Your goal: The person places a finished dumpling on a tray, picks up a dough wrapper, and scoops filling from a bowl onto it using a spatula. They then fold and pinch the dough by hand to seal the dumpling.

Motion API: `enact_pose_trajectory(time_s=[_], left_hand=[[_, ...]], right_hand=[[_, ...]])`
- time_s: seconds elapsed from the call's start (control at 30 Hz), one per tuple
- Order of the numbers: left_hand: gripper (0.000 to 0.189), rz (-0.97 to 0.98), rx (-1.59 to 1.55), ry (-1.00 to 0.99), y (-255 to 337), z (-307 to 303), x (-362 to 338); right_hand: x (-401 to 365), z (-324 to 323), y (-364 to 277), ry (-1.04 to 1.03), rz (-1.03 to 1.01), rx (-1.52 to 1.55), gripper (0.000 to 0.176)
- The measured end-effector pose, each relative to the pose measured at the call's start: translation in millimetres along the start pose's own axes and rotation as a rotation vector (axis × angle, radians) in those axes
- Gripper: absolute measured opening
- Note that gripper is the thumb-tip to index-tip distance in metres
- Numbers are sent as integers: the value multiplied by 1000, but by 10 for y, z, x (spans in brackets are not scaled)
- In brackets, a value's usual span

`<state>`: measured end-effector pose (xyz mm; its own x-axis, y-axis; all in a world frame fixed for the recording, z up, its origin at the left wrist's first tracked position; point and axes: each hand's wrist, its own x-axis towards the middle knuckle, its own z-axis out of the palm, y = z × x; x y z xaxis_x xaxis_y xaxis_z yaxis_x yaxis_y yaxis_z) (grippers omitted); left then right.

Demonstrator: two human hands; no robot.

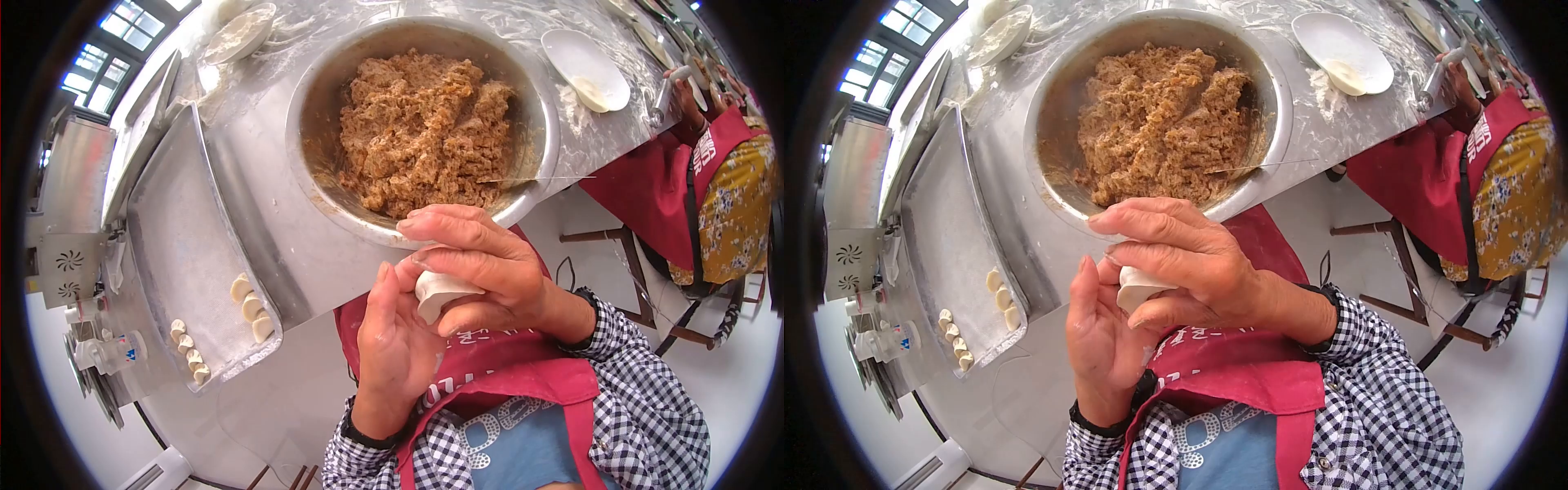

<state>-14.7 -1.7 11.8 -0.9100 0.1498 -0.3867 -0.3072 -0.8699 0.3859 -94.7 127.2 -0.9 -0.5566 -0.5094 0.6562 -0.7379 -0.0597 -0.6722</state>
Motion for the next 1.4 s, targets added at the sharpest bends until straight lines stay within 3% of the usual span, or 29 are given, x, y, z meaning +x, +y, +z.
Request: enact_pose_trajectory(time_s=[0.1,0.17,0.27,0.4,0.57,0.7,0.77,0.9,0.97,1.07,1.2,1.27,1.4], left_hand=[[47,-5,-61,-39,-13,-1,5],[47,49,-135,-6,-34,61,-2],[46,40,-144,41,-36,79,-14],[43,20,-152,104,-25,31,1],[40,-61,-170,8,-24,-77,23],[39,-61,-210,20,-46,-72,32],[44,-91,-471,-50,-72,-129,32],[44,-84,-468,-66,-65,-164,40],[43,-84,-260,41,-42,-107,42],[42,-112,-345,-25,-47,-170,66],[41,-111,-406,-74,-40,-141,97],[36,-95,-208,87,-31,-15,74],[34,-84,-185,116,-44,10,55]], right_hand=[[-13,-16,6,27,31,-5,32],[-19,-47,37,-89,-88,-106,35],[0,-20,53,-48,-151,-154,32],[24,4,-28,-66,-70,-185,30],[-50,35,-10,24,11,-92,37],[-44,38,17,-10,-93,-164,35],[-26,24,7,-59,-136,-207,34],[14,25,-17,-90,-154,-302,38],[7,76,-38,29,-34,-191,31],[-13,87,-29,98,4,-141,32],[-32,41,12,44,-16,-147,38],[-23,16,26,-24,-104,-183,31],[-26,3,-4,-48,-67,-191,26]])
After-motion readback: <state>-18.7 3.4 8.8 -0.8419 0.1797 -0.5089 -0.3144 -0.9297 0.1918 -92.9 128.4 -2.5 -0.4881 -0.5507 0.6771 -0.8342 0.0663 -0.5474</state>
